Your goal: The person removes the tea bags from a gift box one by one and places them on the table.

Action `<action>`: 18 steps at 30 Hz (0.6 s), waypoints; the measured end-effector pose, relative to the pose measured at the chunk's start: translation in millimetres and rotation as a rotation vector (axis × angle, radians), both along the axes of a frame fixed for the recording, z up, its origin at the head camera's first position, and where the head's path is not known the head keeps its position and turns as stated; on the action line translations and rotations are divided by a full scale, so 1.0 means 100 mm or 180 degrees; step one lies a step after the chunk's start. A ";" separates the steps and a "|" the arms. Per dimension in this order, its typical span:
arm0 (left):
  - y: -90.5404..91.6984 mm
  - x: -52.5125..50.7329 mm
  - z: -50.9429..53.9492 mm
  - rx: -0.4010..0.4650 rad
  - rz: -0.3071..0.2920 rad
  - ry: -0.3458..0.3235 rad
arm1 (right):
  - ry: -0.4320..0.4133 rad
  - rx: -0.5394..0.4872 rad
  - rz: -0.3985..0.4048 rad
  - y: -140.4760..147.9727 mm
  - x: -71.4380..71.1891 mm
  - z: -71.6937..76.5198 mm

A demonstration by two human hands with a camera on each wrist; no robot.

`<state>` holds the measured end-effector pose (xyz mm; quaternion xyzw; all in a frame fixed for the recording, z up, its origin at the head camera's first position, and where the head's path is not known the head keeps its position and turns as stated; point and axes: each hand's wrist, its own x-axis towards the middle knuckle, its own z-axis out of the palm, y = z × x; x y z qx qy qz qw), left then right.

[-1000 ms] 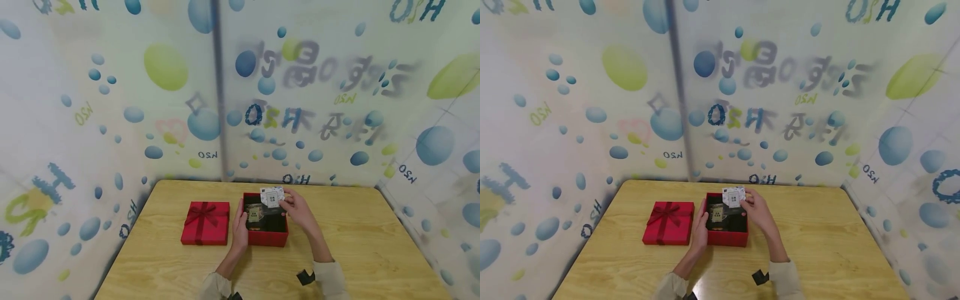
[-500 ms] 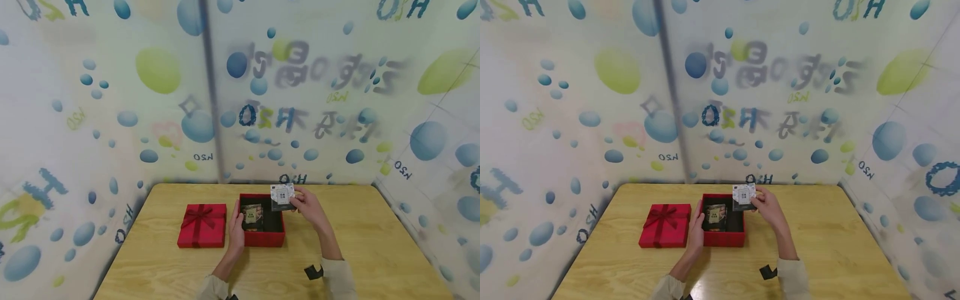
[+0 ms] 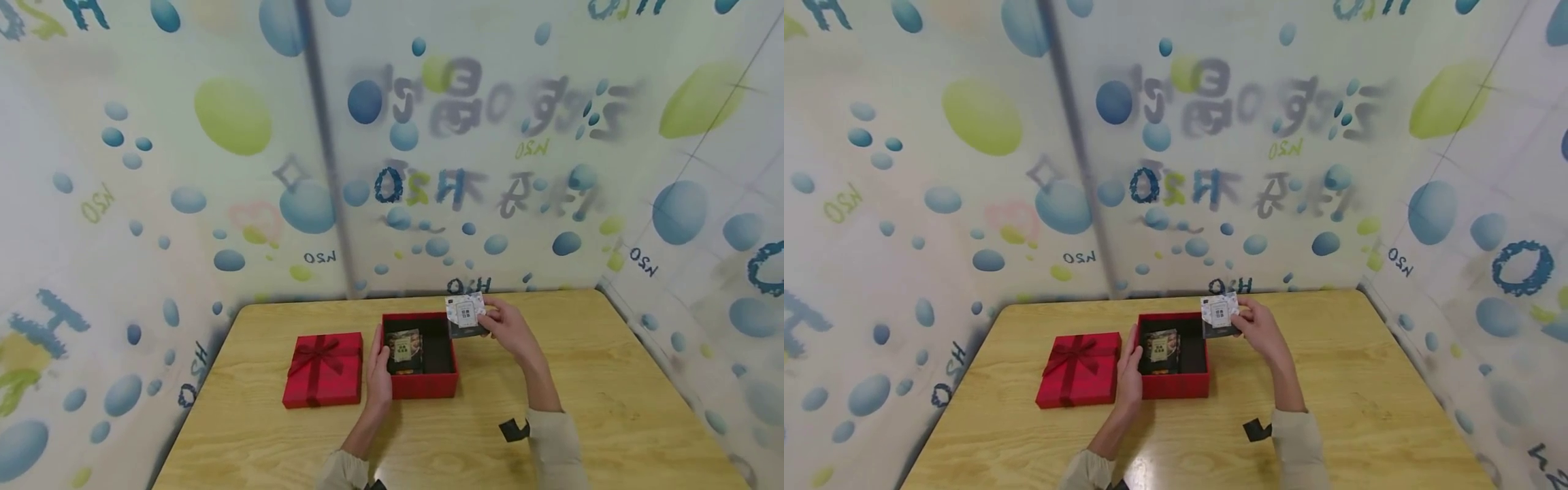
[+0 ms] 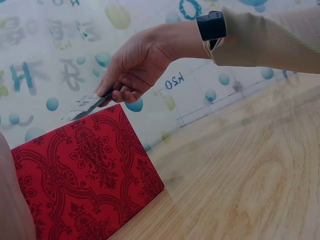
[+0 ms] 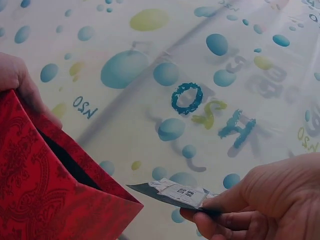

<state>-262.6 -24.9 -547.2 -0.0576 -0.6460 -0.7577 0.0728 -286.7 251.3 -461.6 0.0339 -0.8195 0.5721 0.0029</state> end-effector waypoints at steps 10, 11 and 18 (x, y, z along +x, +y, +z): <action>-0.01 -0.01 -0.02 0.0020 -0.0008 -0.0004 | -0.0162 0.0020 -0.0093 0.10 -0.05 -0.11; -0.01 -0.01 -0.02 0.0012 -0.0010 0.0005 | -0.0182 0.0022 -0.0098 0.11 -0.07 -0.13; 0.00 -0.01 -0.03 -0.0018 0.0018 0.0046 | -0.0314 0.0053 -0.0143 0.14 -0.12 -0.26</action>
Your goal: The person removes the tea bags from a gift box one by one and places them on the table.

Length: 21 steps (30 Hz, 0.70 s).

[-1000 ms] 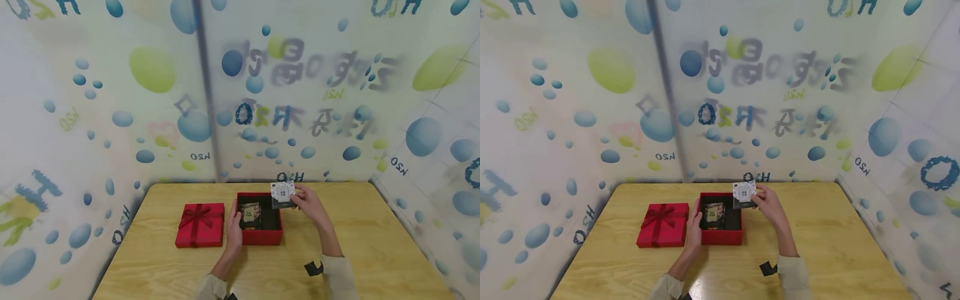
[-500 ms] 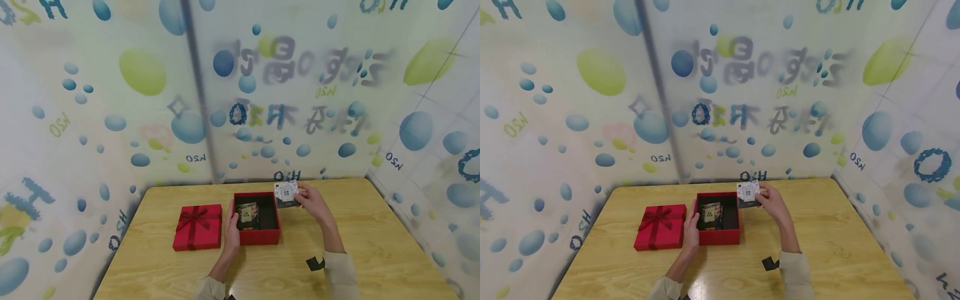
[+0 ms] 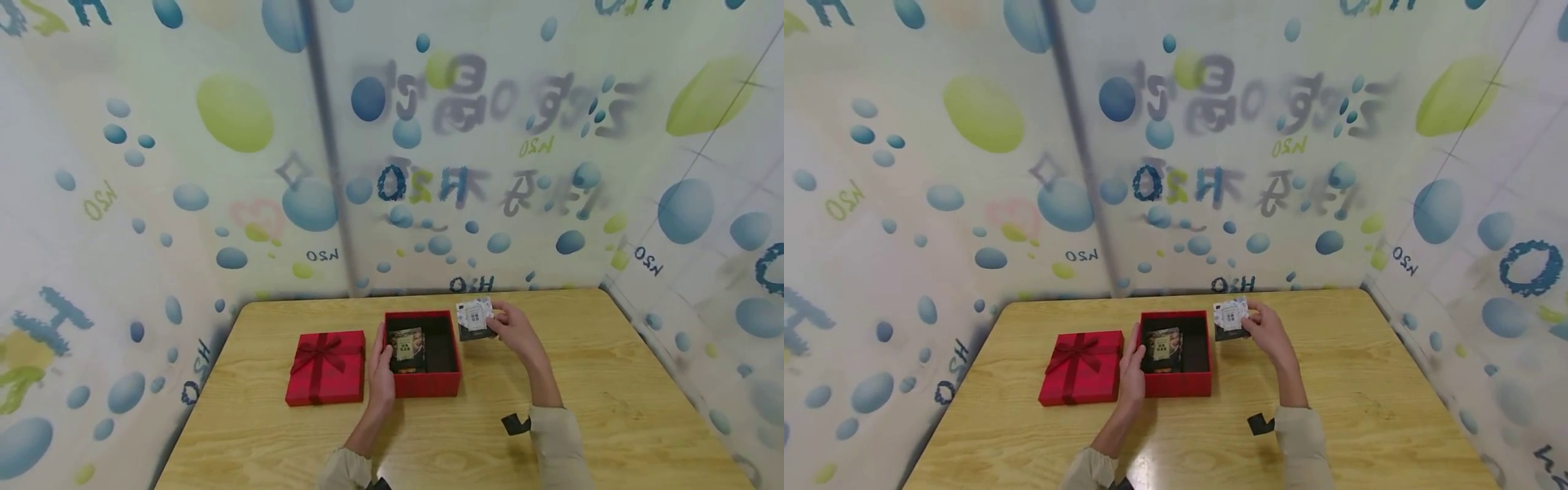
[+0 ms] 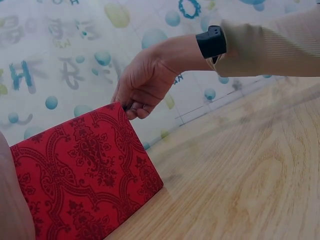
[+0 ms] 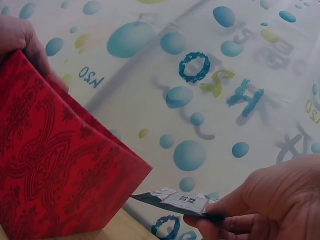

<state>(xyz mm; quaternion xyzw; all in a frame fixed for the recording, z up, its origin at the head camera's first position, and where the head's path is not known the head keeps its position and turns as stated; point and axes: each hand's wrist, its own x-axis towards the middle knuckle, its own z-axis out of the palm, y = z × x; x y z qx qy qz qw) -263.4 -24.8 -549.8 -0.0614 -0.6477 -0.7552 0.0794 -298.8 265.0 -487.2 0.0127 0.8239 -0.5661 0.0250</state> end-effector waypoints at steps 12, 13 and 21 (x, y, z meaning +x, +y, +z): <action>0.00 -0.04 -0.03 0.0094 0.0015 -0.0020 | -0.0053 0.0110 -0.0079 0.01 -0.05 -0.16; 0.00 -0.04 -0.03 0.0093 0.0021 -0.0024 | -0.0080 0.0119 -0.0095 0.01 -0.05 -0.17; 0.00 -0.02 -0.04 0.0061 0.0041 -0.0014 | -0.0136 0.0257 -0.0273 0.03 -0.07 -0.33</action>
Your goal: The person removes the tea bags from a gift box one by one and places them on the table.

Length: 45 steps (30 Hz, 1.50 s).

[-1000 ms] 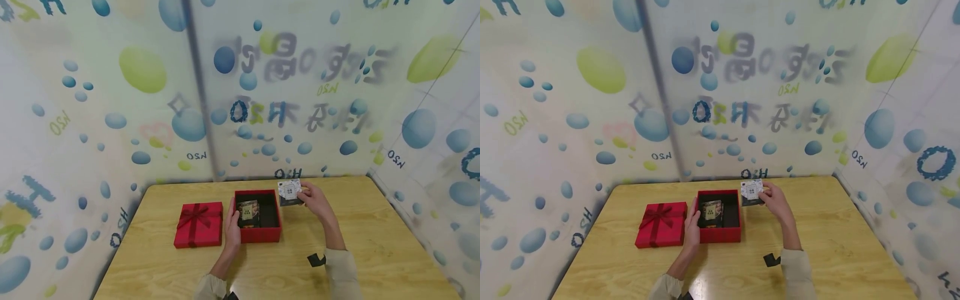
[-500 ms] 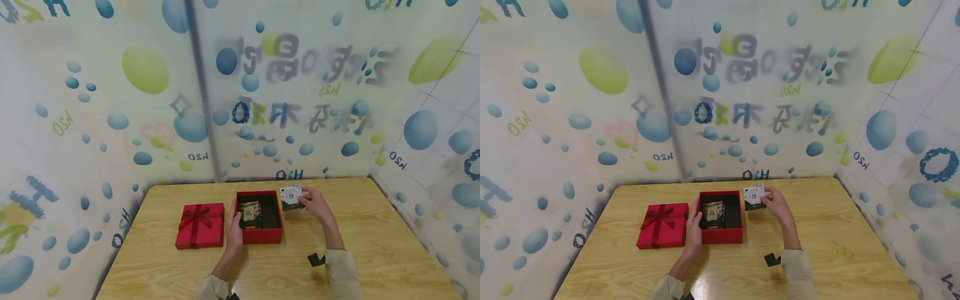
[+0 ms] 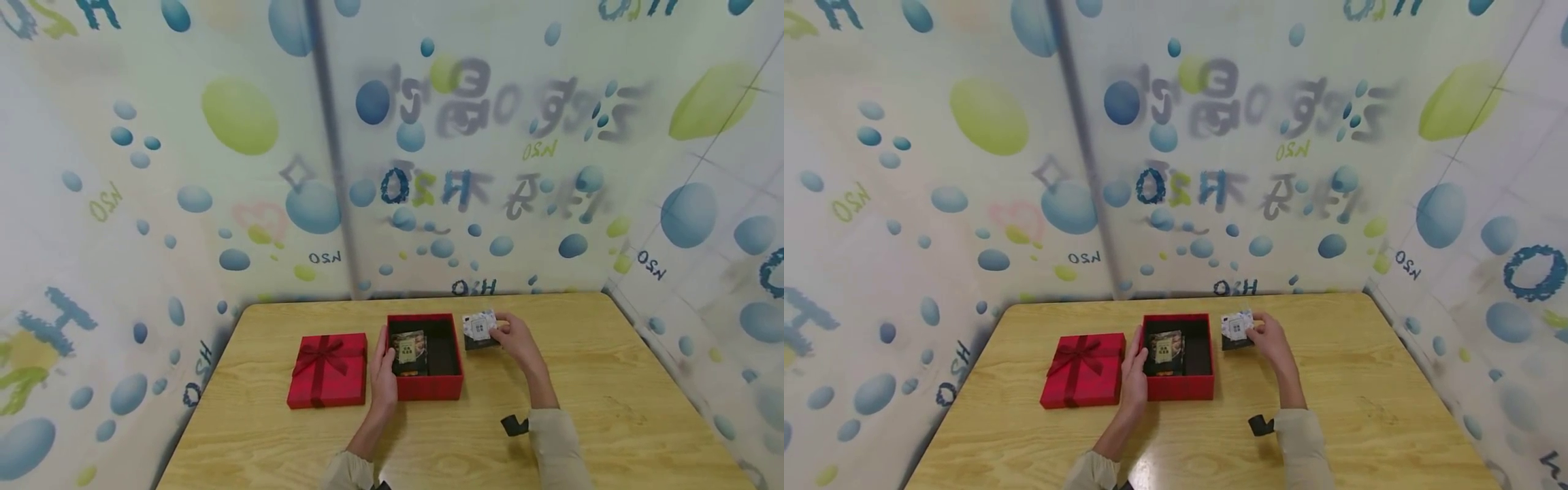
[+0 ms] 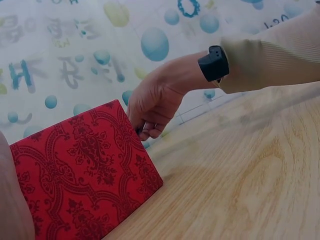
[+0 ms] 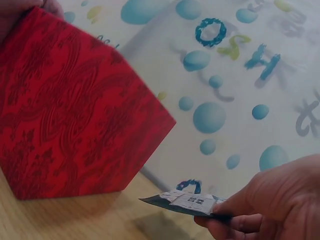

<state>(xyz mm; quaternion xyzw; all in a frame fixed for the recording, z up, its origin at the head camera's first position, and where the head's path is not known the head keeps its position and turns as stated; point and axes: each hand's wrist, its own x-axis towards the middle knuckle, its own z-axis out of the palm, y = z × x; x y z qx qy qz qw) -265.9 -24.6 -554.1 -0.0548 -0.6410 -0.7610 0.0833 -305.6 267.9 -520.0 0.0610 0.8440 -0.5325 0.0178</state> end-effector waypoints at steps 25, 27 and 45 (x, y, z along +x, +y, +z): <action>0.01 0.12 -0.09 -0.0094 -0.0073 -0.0145 | -0.0085 0.1228 -0.0365 -0.06 0.11 -0.55; 0.01 0.13 -0.10 -0.0080 -0.0085 -0.0153 | -0.0125 0.1273 -0.0411 -0.09 0.12 -0.56; -0.01 0.03 -0.02 -0.0033 -0.0015 0.0022 | 0.0210 0.1330 -0.0742 -0.20 -0.03 -0.26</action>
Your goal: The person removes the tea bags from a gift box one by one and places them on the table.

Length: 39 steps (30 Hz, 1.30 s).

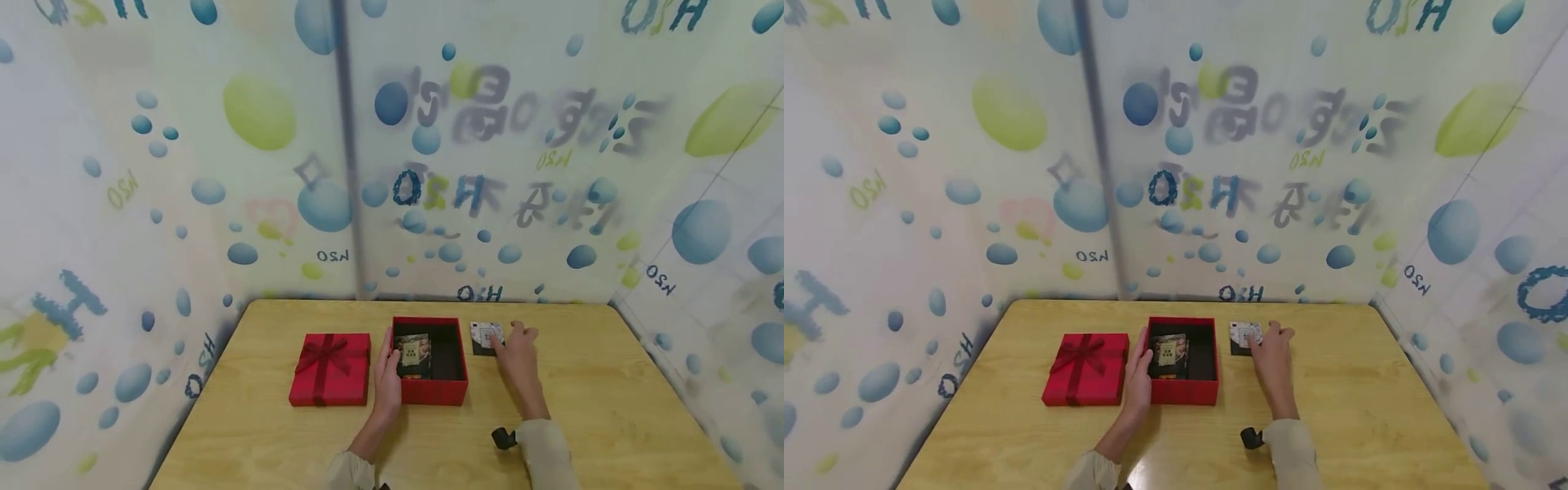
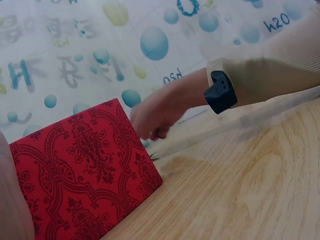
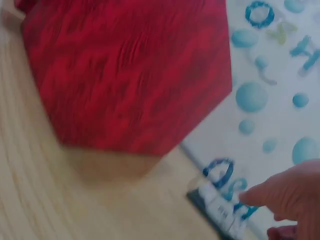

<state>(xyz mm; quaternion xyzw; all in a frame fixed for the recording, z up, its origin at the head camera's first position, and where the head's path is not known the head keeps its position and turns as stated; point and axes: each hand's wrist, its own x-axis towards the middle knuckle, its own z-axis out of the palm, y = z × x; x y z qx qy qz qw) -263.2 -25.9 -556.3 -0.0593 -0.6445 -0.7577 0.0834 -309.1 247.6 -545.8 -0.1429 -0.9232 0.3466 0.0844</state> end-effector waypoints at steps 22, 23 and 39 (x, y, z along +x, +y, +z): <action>0.01 -0.05 0.03 0.0000 0.0047 -0.0056 | 0.0953 -0.0370 0.0868 -0.83 0.14 0.43; 0.01 -0.04 0.03 -0.0003 0.0045 -0.0059 | 0.1000 -0.0398 0.0848 -0.86 0.15 0.43; 0.05 0.00 0.05 -0.0037 0.0206 -0.0044 | 0.0175 0.0149 0.1473 -1.33 0.35 0.45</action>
